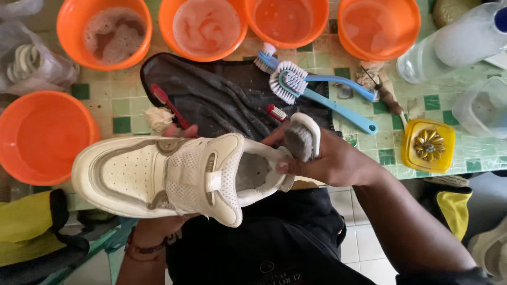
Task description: The person scrubs and wipes the interior, exterior, and sole of a shoe using brushes, a cloth, and cleaning solutions in small orange bowls.
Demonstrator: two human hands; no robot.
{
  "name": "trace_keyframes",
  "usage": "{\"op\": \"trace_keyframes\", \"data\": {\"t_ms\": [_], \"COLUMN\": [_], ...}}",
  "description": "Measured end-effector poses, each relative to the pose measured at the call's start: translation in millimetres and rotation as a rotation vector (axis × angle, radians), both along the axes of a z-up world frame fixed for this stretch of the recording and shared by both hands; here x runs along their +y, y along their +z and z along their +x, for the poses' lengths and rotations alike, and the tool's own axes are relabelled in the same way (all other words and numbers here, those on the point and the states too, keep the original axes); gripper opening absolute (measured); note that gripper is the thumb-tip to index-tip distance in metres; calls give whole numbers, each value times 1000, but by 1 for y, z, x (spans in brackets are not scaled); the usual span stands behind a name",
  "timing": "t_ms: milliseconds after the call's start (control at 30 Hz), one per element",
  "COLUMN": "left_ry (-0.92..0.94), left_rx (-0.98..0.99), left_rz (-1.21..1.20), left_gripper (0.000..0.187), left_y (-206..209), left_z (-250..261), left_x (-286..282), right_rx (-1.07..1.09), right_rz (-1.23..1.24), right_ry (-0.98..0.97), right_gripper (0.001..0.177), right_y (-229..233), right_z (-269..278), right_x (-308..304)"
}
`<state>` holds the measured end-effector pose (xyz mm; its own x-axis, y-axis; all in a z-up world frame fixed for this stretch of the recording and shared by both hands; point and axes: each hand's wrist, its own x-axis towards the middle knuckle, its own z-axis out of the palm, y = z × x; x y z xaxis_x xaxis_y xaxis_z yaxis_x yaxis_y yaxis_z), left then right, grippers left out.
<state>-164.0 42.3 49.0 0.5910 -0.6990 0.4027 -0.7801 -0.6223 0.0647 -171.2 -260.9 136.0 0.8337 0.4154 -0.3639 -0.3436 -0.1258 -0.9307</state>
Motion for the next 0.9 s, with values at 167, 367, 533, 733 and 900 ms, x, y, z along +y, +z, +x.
{"op": "trace_keyframes", "data": {"t_ms": [167, 367, 533, 733, 900], "left_ry": [323, 532, 693, 380, 155], "left_rx": [870, 913, 617, 20, 51], "left_rz": [-1262, -1158, -837, -698, -457], "left_gripper": [107, 100, 83, 25, 18], "left_y": [28, 33, 45, 46, 81], "left_z": [-22, -28, -37, -56, -48], "left_x": [-26, -17, -2, 5, -33], "right_rx": [-153, -231, -445, -573, -617], "right_rz": [269, 95, -95, -42, -132], "right_ry": [-18, -59, -7, 10, 66], "right_gripper": [32, 16, 15, 10, 16], "right_y": [-16, -15, -9, -28, -26], "right_z": [-16, -14, -16, -24, -26], "right_x": [-9, 14, 27, 48, 49]}}
